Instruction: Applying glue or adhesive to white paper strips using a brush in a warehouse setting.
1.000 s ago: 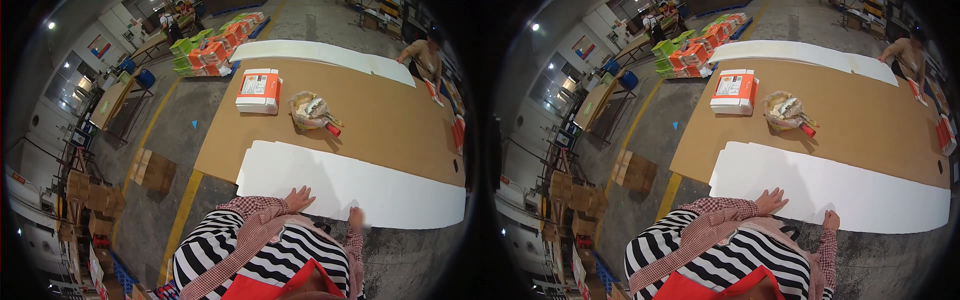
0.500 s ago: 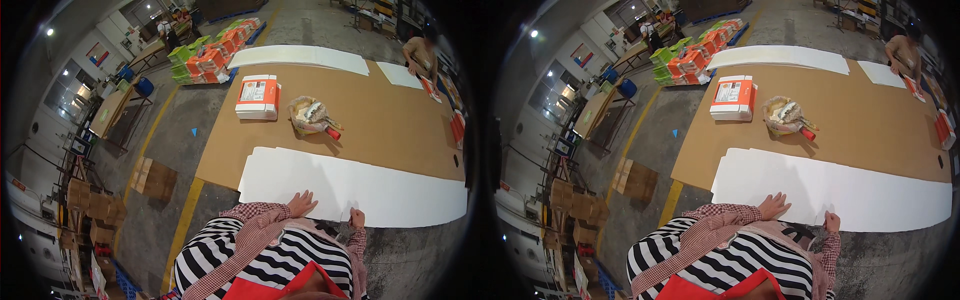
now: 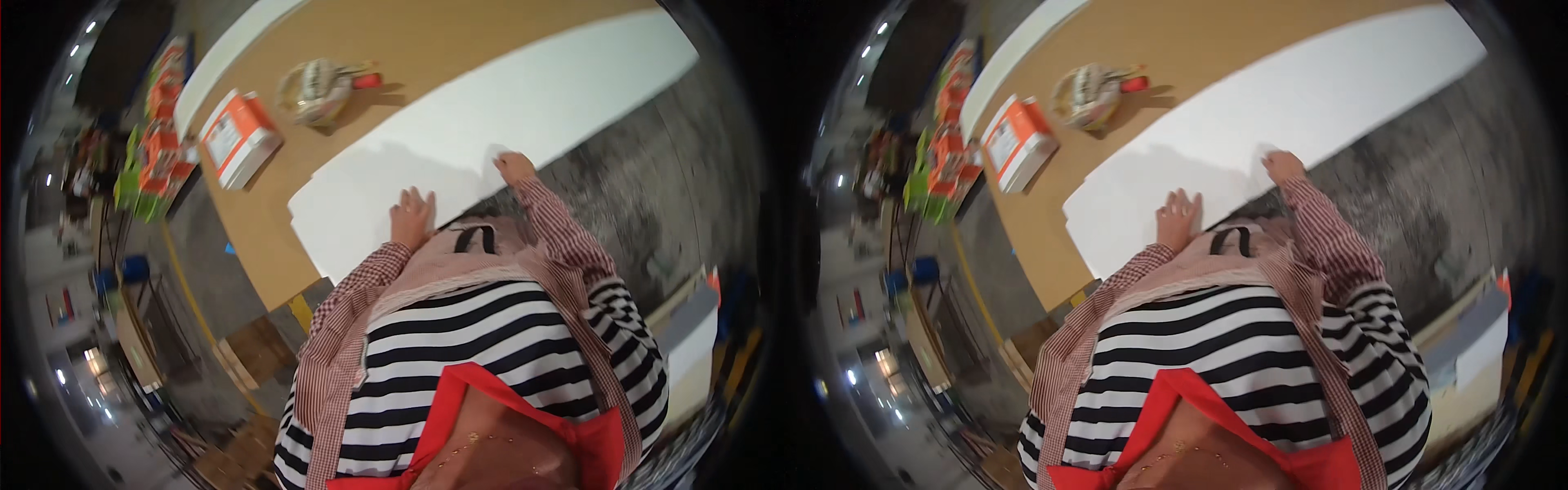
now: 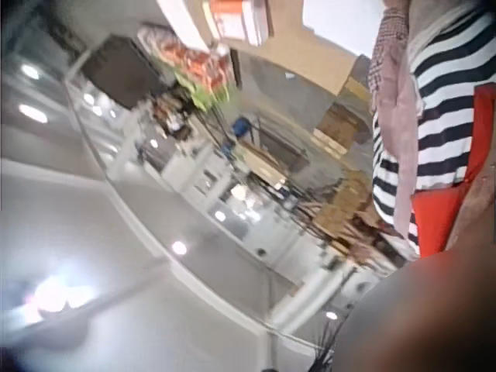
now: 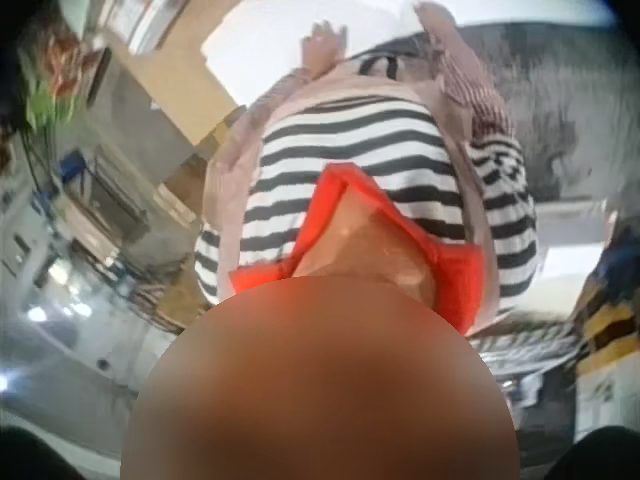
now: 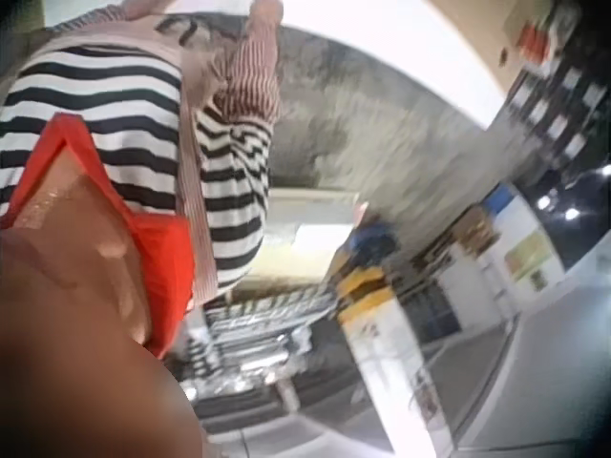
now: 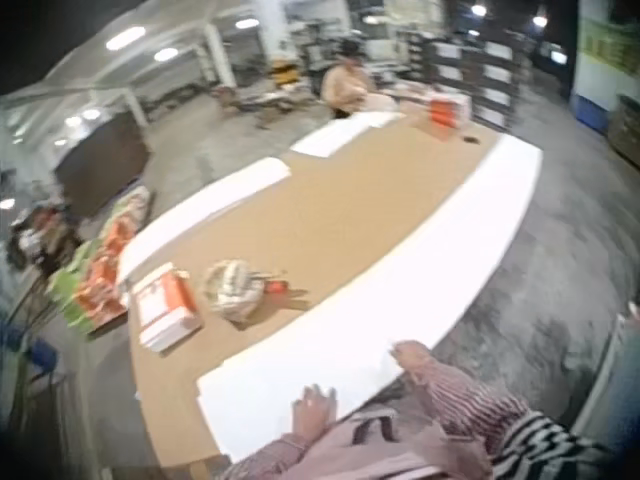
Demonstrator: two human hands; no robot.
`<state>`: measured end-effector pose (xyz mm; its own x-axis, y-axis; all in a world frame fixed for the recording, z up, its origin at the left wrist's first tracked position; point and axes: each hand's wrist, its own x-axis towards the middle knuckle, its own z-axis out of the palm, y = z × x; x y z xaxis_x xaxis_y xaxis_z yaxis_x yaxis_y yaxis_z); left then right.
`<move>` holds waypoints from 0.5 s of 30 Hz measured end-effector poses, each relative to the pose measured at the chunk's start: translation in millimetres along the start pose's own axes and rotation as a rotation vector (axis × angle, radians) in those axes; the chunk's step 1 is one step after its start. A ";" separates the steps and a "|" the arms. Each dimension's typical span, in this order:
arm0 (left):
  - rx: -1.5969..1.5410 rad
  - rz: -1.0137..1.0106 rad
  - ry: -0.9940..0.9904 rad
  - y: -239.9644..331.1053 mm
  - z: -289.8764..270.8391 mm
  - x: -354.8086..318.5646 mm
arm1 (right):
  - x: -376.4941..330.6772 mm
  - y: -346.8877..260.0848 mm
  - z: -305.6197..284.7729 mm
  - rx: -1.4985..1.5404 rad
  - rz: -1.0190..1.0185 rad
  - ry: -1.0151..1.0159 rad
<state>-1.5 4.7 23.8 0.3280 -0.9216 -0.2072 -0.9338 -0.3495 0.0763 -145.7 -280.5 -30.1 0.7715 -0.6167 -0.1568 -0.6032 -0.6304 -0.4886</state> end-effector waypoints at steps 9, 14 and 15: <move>-0.057 -0.019 -0.061 17.2 -5.6 -1.9 | -66.9 -13.5 -15.4 0.598 0.313 0.346; -0.084 -0.028 -0.076 21.6 -11.1 -2.7 | -73.1 -11.4 -16.9 0.579 0.285 0.322; -0.088 -0.029 -0.068 22.3 -12.1 -2.1 | -71.6 -8.6 -15.4 0.544 0.309 0.289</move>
<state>-21.2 -3.2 37.8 0.3415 -0.8985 -0.2759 -0.9070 -0.3920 0.1539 -198.9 -238.2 -1.5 0.4505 -0.8783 -0.1601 -0.5408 -0.1258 -0.8317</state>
